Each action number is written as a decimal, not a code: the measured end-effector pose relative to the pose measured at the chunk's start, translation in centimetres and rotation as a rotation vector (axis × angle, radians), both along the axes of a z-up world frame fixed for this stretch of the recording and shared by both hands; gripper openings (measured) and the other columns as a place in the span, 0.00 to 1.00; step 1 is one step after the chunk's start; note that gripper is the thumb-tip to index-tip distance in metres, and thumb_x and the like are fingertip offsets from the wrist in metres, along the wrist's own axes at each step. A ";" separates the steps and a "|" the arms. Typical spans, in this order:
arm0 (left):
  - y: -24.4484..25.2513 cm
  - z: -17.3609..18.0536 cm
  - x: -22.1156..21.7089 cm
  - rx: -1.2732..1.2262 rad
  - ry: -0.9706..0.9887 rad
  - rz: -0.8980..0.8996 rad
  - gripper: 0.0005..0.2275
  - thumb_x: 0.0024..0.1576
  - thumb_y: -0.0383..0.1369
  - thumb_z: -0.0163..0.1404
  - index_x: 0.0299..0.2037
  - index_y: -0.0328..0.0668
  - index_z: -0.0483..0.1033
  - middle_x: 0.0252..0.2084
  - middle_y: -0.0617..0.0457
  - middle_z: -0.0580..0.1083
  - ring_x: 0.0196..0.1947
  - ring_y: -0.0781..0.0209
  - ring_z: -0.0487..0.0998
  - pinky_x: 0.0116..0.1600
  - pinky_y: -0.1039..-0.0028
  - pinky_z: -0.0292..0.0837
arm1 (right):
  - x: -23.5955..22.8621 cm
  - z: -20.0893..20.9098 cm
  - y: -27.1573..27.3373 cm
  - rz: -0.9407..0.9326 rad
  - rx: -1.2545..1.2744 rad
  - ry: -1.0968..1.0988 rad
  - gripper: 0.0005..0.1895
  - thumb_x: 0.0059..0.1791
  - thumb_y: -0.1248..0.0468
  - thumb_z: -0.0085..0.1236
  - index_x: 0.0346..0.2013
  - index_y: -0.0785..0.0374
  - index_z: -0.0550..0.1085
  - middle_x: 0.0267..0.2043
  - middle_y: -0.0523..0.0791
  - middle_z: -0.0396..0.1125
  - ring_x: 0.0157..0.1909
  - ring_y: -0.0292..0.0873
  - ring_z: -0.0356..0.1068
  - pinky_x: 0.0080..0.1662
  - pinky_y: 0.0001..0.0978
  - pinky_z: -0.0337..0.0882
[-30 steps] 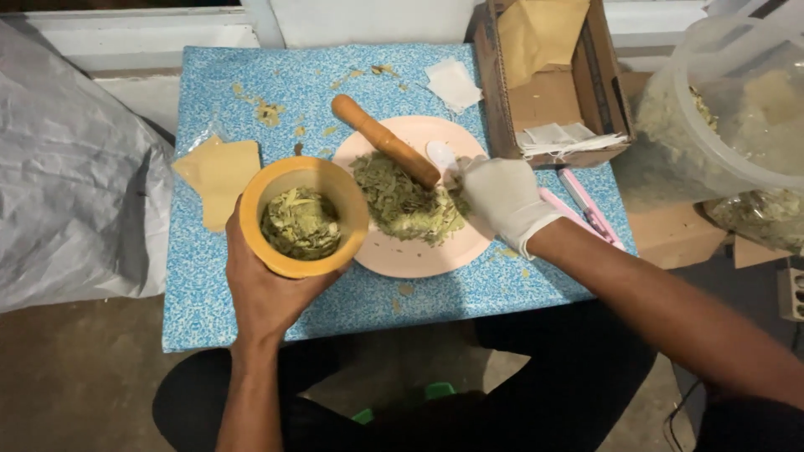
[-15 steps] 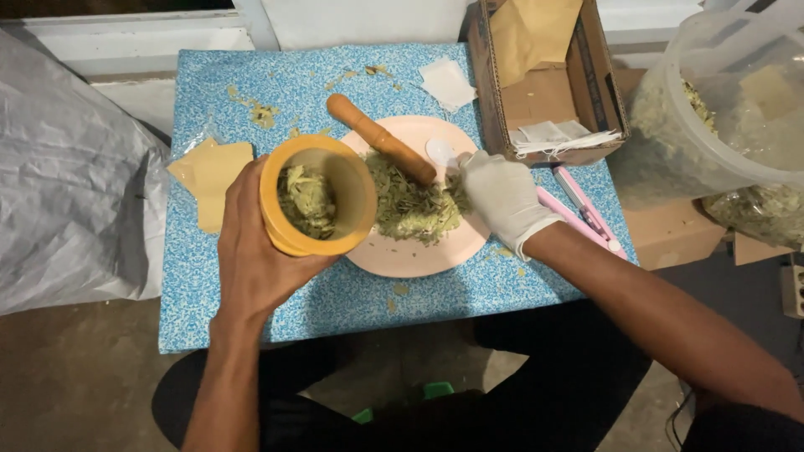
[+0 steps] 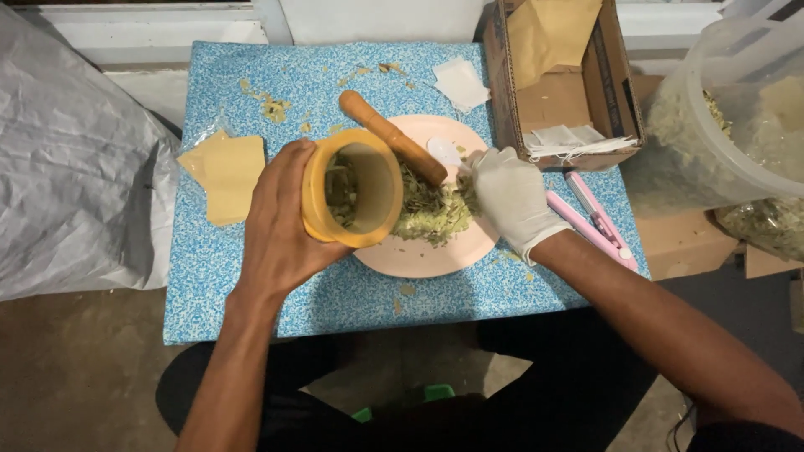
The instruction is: Processing dried tea leaves by scooping them into a mortar and grinding them with a pestle.
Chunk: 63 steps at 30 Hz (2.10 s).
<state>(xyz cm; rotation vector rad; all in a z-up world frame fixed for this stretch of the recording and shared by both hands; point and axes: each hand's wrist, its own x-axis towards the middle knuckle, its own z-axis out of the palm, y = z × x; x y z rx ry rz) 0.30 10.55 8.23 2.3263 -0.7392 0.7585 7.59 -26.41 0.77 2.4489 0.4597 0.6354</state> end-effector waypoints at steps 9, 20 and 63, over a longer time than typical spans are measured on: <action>0.0 -1.1 1.8 0.036 -0.007 -0.008 0.55 0.56 0.58 0.74 0.83 0.44 0.49 0.84 0.36 0.59 0.84 0.32 0.63 0.83 0.37 0.66 | -1.9 5.9 0.2 -0.101 0.126 0.298 0.01 0.60 0.69 0.57 0.47 0.62 0.74 0.21 0.41 0.67 0.22 0.41 0.68 0.20 0.35 0.70; -0.5 -1.0 4.3 0.012 -0.007 -0.041 0.53 0.57 0.59 0.72 0.83 0.37 0.52 0.82 0.33 0.61 0.82 0.30 0.64 0.84 0.37 0.63 | -8.6 21.6 5.0 0.098 0.948 0.672 0.14 0.62 0.68 0.54 0.62 0.62 0.79 0.33 0.46 0.82 0.23 0.36 0.80 0.19 0.23 0.82; -3.7 -2.7 6.2 -0.022 -0.235 -0.045 0.45 0.54 0.59 0.75 0.73 0.39 0.71 0.74 0.37 0.71 0.77 0.38 0.71 0.84 0.46 0.58 | -5.2 13.8 10.4 0.292 1.711 0.815 0.20 0.59 0.64 0.58 0.66 0.58 0.78 0.66 0.48 0.74 0.67 0.41 0.74 0.71 0.33 0.71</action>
